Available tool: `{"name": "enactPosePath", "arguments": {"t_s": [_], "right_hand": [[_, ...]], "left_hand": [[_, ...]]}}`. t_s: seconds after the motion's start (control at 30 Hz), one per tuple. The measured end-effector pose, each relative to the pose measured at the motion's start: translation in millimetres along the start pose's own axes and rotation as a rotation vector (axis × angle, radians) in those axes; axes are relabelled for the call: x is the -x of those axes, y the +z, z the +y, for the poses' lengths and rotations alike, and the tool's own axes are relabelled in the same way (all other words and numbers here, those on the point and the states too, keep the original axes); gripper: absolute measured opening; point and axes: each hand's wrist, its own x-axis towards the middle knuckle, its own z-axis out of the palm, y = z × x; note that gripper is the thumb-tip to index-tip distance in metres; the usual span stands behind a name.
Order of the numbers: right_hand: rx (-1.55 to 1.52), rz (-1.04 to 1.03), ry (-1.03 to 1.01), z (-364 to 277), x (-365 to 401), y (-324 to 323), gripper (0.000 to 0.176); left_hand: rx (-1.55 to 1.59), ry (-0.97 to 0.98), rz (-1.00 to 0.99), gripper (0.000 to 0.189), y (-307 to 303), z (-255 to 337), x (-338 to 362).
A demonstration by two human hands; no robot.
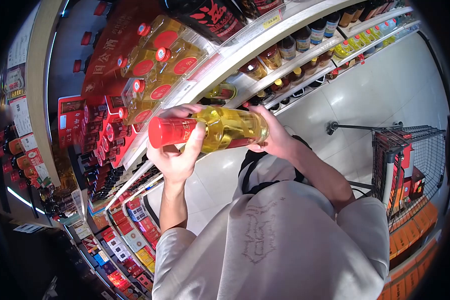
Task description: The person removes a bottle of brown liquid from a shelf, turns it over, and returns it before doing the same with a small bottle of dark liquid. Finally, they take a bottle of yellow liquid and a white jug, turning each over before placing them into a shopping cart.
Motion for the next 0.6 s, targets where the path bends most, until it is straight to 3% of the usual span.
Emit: {"name": "enactPosePath", "arguments": {"t_s": [0.17,0.3,0.4,0.6], "right_hand": [[-0.08,0.044,-0.116,28.2,24.0,28.3,0.042],[-0.051,0.13,-0.232,37.3,45.2,55.2,0.045],[0.169,0.241,-0.496,41.6,62.6,71.7,0.051],[0.564,0.29,-0.715,55.2,79.6,80.0,0.058]], "left_hand": [[0.096,0.132,-0.027,0.031,-3.4,12.5,-16.6],[0.139,0.054,-0.027,0.027,-13.5,19.8,-19.7],[0.369,-0.08,0.134,0.028,-16.4,19.1,-17.5],[0.522,-0.132,0.148,0.031,-26.6,10.6,-18.4]]}}
